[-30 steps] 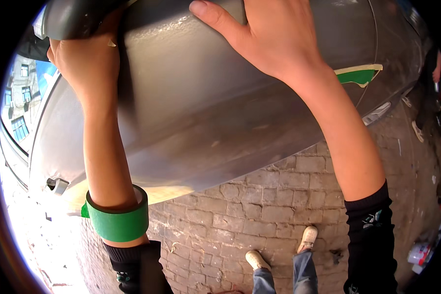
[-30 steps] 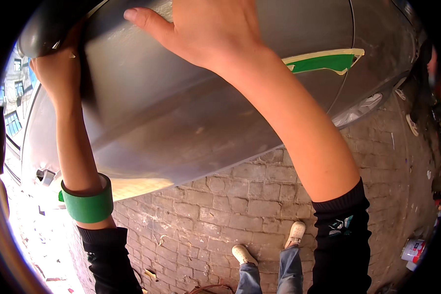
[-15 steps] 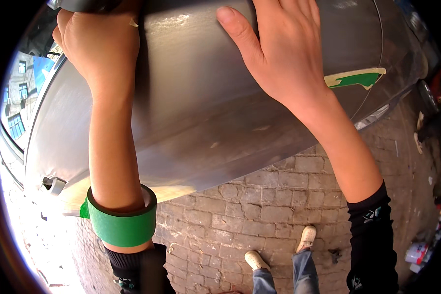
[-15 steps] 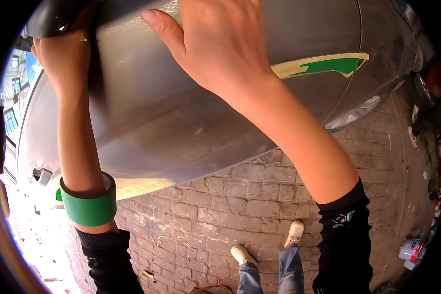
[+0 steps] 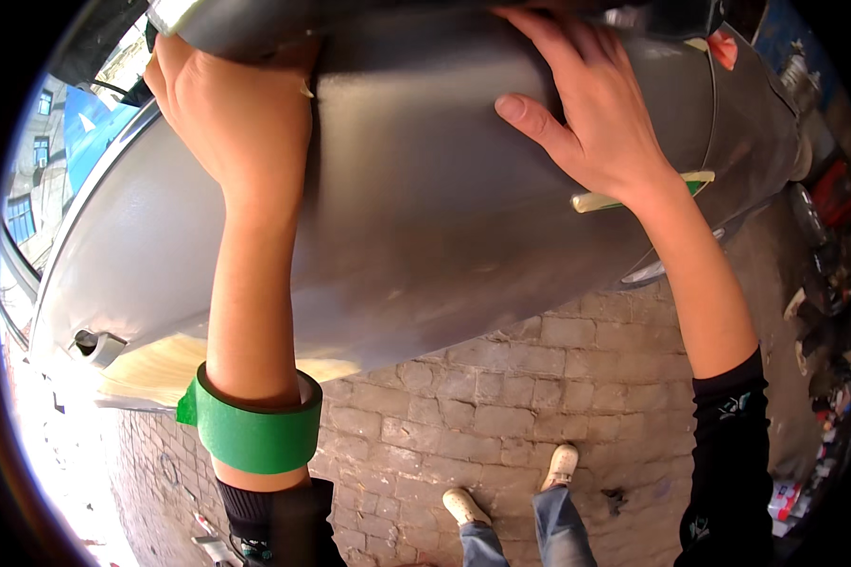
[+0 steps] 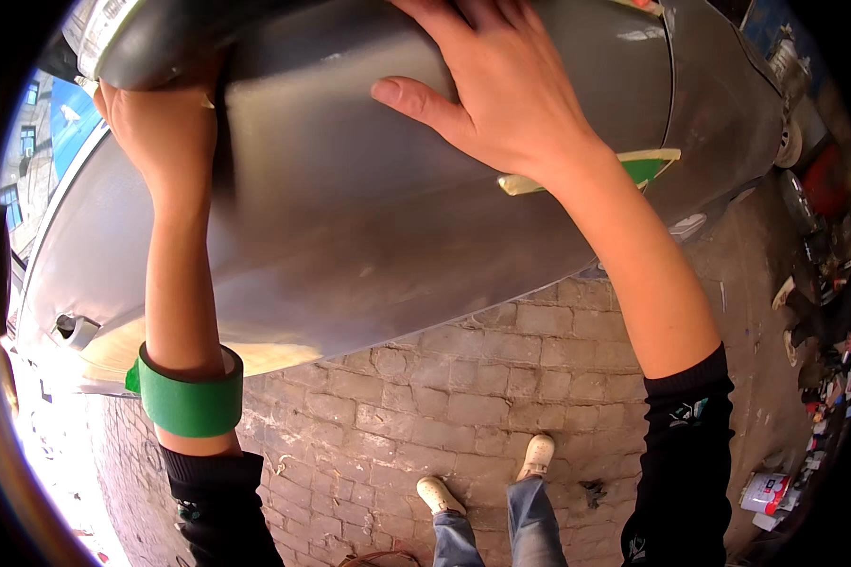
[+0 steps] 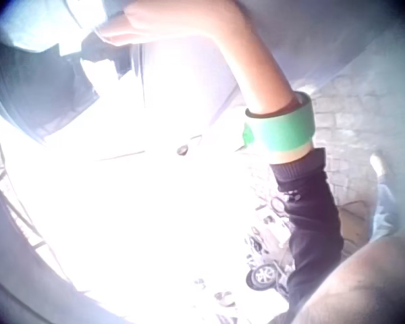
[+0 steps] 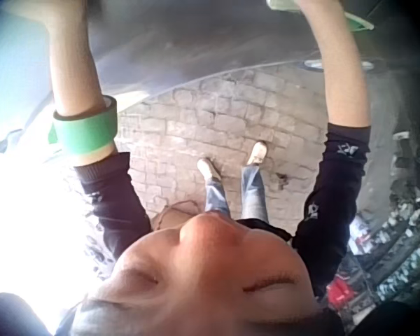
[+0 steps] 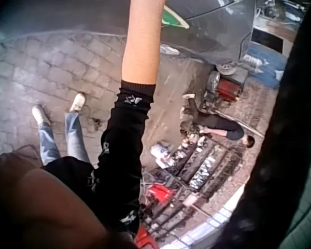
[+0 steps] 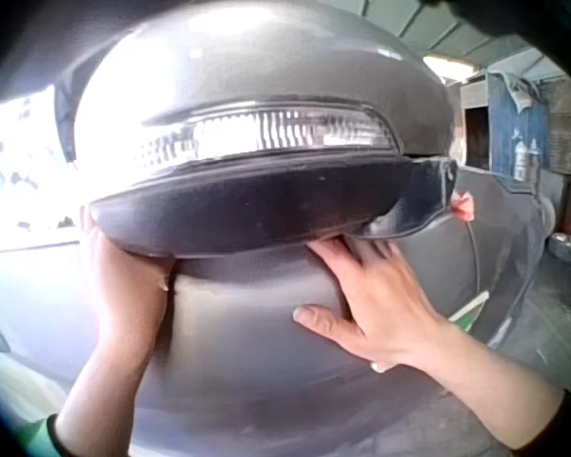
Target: The person applies masking tape to the window trim and side panels of a silver car. They carefully smooth the tape along the edges of the door and window frame, then move to the rear quarter panel to apply a strip of tape along the body line.
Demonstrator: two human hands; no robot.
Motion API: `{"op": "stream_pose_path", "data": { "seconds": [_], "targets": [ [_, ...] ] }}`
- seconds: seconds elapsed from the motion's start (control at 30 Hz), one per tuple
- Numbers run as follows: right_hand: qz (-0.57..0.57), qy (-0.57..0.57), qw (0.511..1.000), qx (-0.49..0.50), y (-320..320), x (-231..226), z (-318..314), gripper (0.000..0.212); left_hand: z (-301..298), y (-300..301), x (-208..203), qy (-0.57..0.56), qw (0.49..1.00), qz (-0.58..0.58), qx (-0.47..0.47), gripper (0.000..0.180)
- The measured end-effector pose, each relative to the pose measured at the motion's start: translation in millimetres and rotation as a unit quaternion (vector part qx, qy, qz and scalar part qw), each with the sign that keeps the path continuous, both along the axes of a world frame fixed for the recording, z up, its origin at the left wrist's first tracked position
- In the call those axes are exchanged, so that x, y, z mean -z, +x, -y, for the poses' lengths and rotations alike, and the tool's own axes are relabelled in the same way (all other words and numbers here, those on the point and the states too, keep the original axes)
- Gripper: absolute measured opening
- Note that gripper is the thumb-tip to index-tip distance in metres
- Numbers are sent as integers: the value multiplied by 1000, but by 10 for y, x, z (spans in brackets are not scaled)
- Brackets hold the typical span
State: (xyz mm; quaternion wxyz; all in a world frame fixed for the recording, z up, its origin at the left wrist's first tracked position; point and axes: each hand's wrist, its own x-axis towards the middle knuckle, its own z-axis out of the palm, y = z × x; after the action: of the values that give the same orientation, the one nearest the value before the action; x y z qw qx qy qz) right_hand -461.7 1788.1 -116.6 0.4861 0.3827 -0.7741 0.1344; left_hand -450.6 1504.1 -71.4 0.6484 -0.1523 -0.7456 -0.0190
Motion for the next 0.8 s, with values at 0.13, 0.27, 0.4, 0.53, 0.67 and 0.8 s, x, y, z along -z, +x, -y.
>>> {"op": "stream_pose_path", "data": {
  "seconds": [0.13,0.27,0.4,0.53,0.67,0.8],
  "targets": [
    [153,72,983,67,55,-135,-154,69,-76,8,116,49,999,7,0,44],
    [179,112,976,50,132,-138,-173,68,-140,118,177,109,993,44,-22,44],
    [217,163,959,77,225,-57,-5,67,-77,183,310,145,987,67,29,57],
    [316,138,936,74,481,-61,-49,52,-101,233,392,197,974,112,27,46],
    [314,139,936,71,827,-445,-214,39,-162,338,340,232,962,140,33,30],
    [256,93,962,-19,1104,-1051,-83,21,-176,361,313,228,956,178,40,31]
  ]
}}
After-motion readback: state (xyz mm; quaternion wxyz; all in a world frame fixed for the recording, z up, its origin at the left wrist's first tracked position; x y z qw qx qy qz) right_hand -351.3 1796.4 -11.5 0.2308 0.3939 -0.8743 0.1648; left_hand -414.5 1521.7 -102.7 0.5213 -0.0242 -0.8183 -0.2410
